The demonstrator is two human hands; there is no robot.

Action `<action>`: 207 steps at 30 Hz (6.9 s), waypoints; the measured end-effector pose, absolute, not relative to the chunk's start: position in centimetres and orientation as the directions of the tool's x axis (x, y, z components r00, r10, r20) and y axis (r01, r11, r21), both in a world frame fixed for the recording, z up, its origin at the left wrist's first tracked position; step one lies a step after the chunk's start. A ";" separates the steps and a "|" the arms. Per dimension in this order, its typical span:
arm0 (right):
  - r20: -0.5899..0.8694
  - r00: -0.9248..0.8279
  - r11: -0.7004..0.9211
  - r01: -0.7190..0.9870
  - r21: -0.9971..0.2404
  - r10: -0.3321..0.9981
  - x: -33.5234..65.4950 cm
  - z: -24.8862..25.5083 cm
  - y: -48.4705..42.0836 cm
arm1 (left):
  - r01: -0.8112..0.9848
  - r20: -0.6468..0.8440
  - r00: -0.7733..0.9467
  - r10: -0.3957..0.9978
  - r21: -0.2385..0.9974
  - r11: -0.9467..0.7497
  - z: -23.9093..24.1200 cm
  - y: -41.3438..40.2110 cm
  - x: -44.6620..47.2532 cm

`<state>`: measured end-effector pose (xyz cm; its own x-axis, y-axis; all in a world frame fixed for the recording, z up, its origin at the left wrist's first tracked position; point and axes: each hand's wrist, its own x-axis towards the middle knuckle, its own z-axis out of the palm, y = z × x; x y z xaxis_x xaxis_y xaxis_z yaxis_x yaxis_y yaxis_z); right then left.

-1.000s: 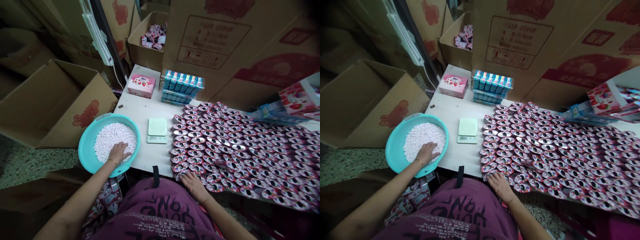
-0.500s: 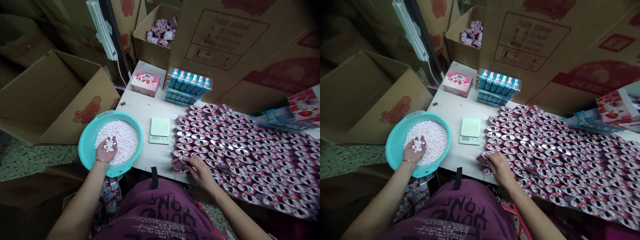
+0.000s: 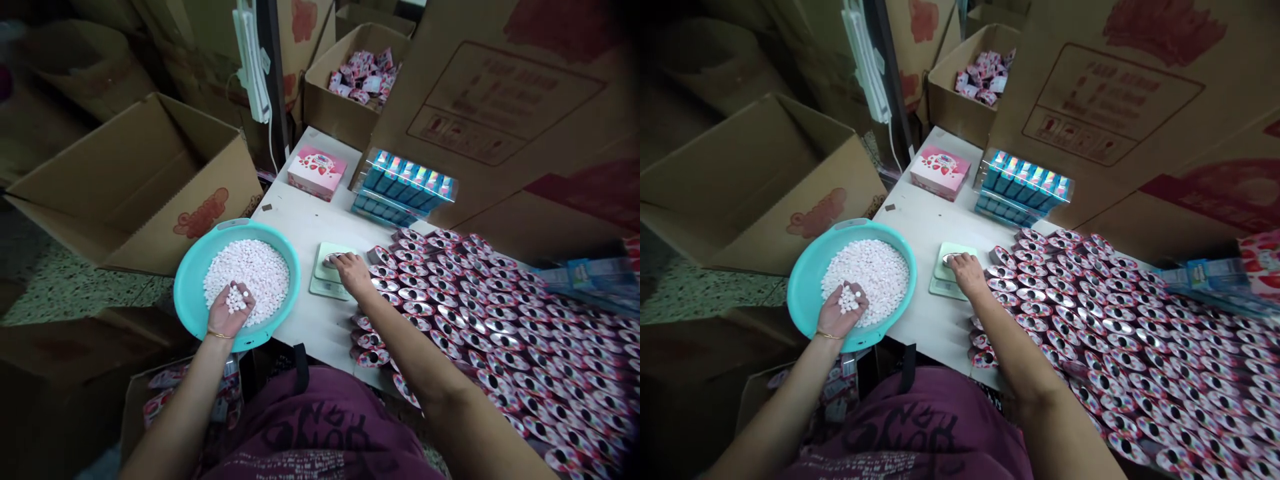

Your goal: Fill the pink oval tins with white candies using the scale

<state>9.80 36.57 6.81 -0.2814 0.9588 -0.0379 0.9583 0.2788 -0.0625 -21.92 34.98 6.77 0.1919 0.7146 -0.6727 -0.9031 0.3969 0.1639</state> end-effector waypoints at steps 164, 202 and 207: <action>-0.003 -0.598 0.549 0.737 -0.394 0.801 -3.1 12.2 29.2 | -0.713 -0.867 0.293 0.404 0.083 0.697 10.5 30.1 -13.8; -0.019 -0.083 0.072 0.944 -0.323 0.996 9.4 9.0 36.2 | -0.696 -0.856 0.374 0.356 -0.005 0.718 11.3 33.7 -11.9; -0.089 -0.080 0.057 0.969 -0.241 0.993 12.5 6.3 42.7 | -0.751 -0.881 0.274 0.385 0.054 0.658 11.6 34.8 -13.3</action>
<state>12.51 42.72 6.35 -0.0804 0.9927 -0.0894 0.9688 0.0568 -0.2411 -13.28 34.80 11.59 0.2739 0.3848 -0.8814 -0.7506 0.6585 0.0542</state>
